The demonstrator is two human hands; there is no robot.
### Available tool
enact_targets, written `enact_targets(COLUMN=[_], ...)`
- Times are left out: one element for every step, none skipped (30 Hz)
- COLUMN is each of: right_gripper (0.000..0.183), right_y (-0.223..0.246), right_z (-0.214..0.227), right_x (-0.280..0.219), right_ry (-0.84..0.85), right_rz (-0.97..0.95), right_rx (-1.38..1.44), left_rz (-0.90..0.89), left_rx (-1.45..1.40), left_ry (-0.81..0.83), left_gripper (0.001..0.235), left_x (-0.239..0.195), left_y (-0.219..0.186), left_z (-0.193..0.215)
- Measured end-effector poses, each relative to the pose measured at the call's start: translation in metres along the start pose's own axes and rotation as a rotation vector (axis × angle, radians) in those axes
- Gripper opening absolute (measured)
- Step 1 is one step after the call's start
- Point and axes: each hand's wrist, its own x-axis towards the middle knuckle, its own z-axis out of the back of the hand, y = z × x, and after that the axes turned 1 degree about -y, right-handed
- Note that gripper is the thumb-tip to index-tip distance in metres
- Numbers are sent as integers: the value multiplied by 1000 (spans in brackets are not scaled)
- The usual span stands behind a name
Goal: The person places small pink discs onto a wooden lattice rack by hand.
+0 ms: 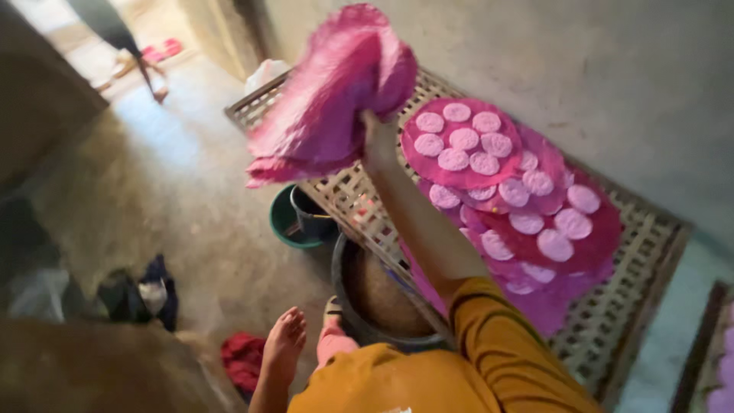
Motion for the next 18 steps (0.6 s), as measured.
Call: enact_targets(right_gripper=[48, 50, 53, 56, 60, 63, 68, 77, 69, 62, 45, 33, 28, 29, 38, 50, 50, 51], right_y=[-29, -58, -82, -106, -121, -130, -132, -129, -117, -96, -72, -37, -6, 19, 42, 57, 61, 65], right_z=[18, 35, 53, 67, 83, 104, 130, 160, 197, 237, 272, 308, 338, 362, 380, 393, 402, 410], right_x=[14, 24, 32, 41, 55, 64, 68, 63, 61, 48, 51, 42, 27, 22, 15, 13, 15, 18], right_ry=[-141, -231, -296, -326, -357, -391, -459, -553, -600, -646, -628, -734, -741, -882, -954, -1023, -1020, -1016], right_rz=[-99, -161, -193, -204, -206, -217, -261, -382, -305, -234, 287, 284, 426, 98, 104, 105, -58, -222], right_rx=[-90, -144, -202, -282, -373, -464, -586, -729, -984, -1242, -1291, -1459, -1722, -1796, -2050, -2304, -2315, -2317], left_rz=[-26, -50, -74, -82, -98, -117, -134, -150, -167, -150, -151, -212, -269, -359, -459, -564, -671, -805], left_rx=[38, 74, 106, 208, 307, 404, 451, 494, 524, 584, 632, 667, 698, 853, 1002, 1069, 1134, 1280], left_ry=[24, 50, 83, 89, 108, 131, 209, 289, 365, 441, 517, 660, 796, 852, 902, 890, 871, 803], left_gripper=[43, 42, 40, 40, 39, 39, 37, 36, 34, 33, 31, 29, 26, 26, 26, 32, 38, 42], left_x=[22, 43, 64, 81, 100, 118, 137, 155, 171, 185, 202, 218, 233, 248, 265, 281, 296, 317], left_y=[-29, -58, -82, -105, -128, -148, -164, -176, -181, -180, -176, -169, -160, -153, -146, -133, -120, -109], left_z=[-10, -21, -37, -51, -71, -93, -119, -144, -166, -188, -219, -252, -280, -306, -336, -367, -393, -423])
